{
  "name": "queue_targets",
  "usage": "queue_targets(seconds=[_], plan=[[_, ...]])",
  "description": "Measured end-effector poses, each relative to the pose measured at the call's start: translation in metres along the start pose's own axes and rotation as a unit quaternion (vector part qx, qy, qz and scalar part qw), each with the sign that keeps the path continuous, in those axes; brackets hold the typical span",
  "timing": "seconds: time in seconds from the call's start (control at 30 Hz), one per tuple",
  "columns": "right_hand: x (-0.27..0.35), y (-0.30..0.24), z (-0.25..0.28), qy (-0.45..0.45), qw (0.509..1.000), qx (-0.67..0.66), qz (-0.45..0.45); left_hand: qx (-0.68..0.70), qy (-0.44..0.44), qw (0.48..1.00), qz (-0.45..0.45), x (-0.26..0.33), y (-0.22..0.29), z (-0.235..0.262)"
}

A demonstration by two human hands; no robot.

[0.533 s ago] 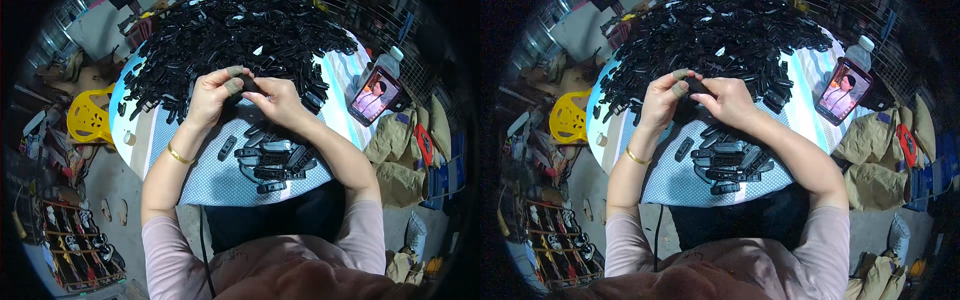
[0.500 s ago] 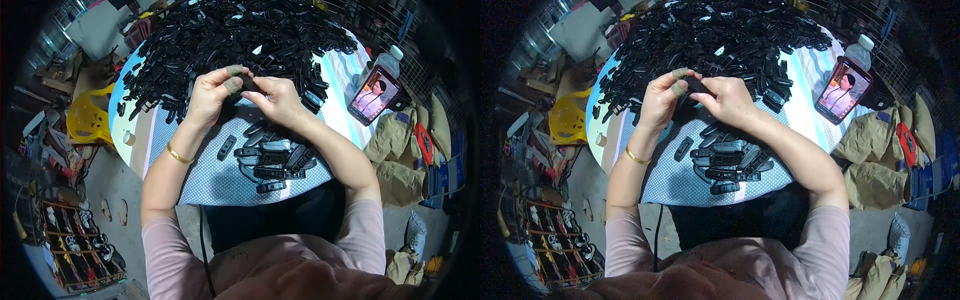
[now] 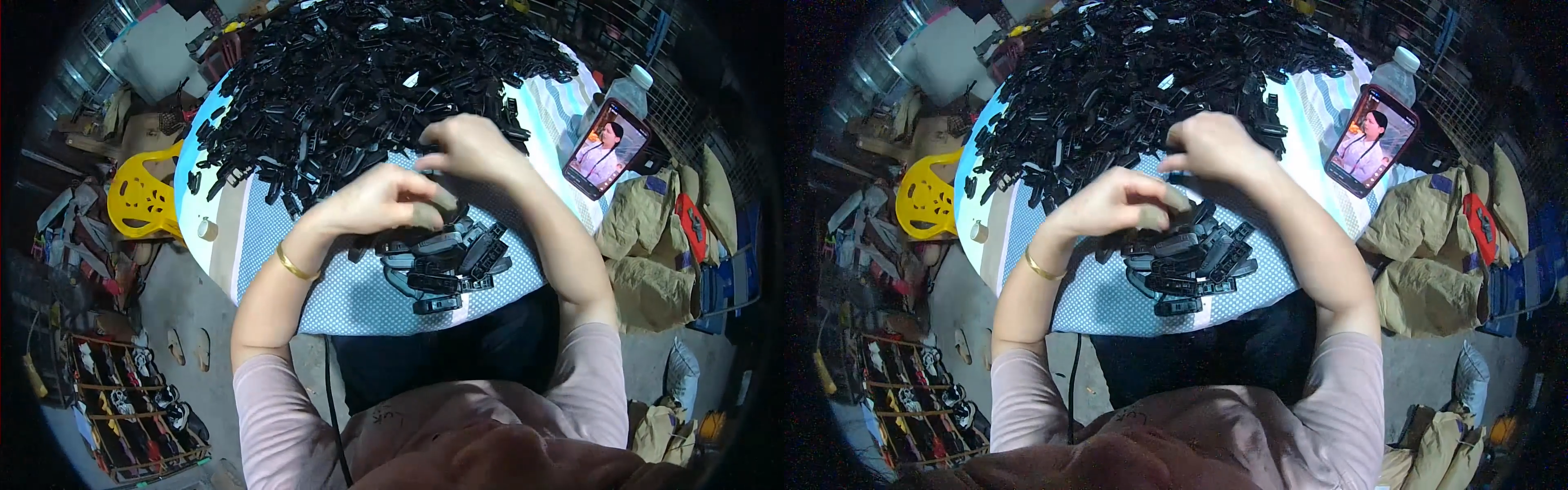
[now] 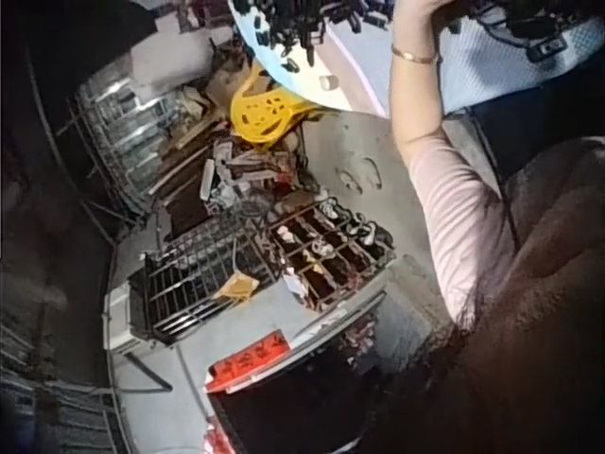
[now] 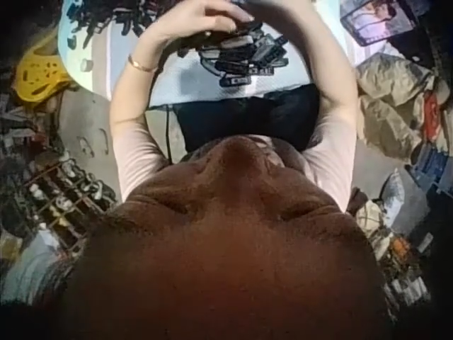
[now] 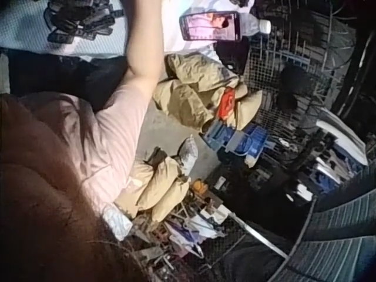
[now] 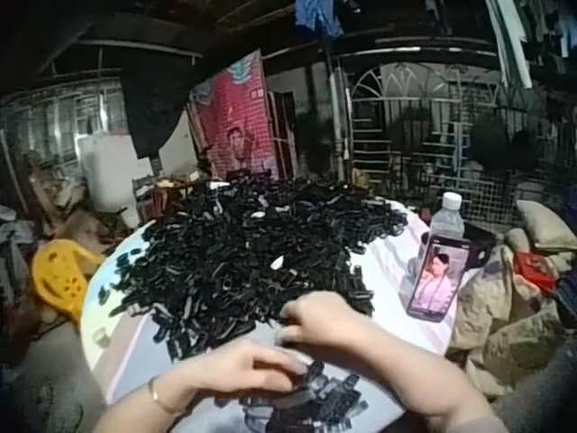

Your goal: Inspecting and sorting a large quantity of small black plastic components.

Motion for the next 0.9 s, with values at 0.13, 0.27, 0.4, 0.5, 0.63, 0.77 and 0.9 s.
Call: queue_targets(seconds=[0.13,0.27,0.4,0.5,0.63,0.77,0.9], plan=[[-0.003,-0.006,-0.027,0.000,0.996,0.094,-0.003,0.090,0.031,0.993,0.065,0.000,-0.018,0.023],[-0.004,0.026,0.003,0.024,0.993,-0.071,-0.093,-0.007,0.076,0.992,0.099,-0.011,-0.040,0.033],[-0.001,0.078,0.040,0.154,0.915,-0.360,-0.093,-0.257,0.208,0.943,0.032,-0.046,-0.011,0.033],[-0.002,0.080,0.037,0.162,0.888,-0.422,-0.088,-0.393,0.225,0.890,0.043,-0.074,-0.008,0.019],[-0.006,0.070,0.037,0.198,0.938,-0.283,-0.018,-0.464,0.252,0.849,0.014,-0.086,-0.009,0.012],[-0.002,0.062,0.043,0.195,0.917,-0.346,-0.039,-0.525,0.248,0.813,-0.037,-0.080,0.001,-0.004],[-0.001,0.041,0.049,0.237,0.933,-0.269,0.022,-0.516,0.183,0.836,-0.040,-0.094,-0.007,-0.011]])
Point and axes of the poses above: each hand's wrist, its own x-axis away from the middle knuckle, its own z-axis out of the back of the hand, y = z × x, the point moved 10 cm from there along -x, towards the middle knuckle, and after that the axes turned 11 degrees about -x, right-handed, at the moved point
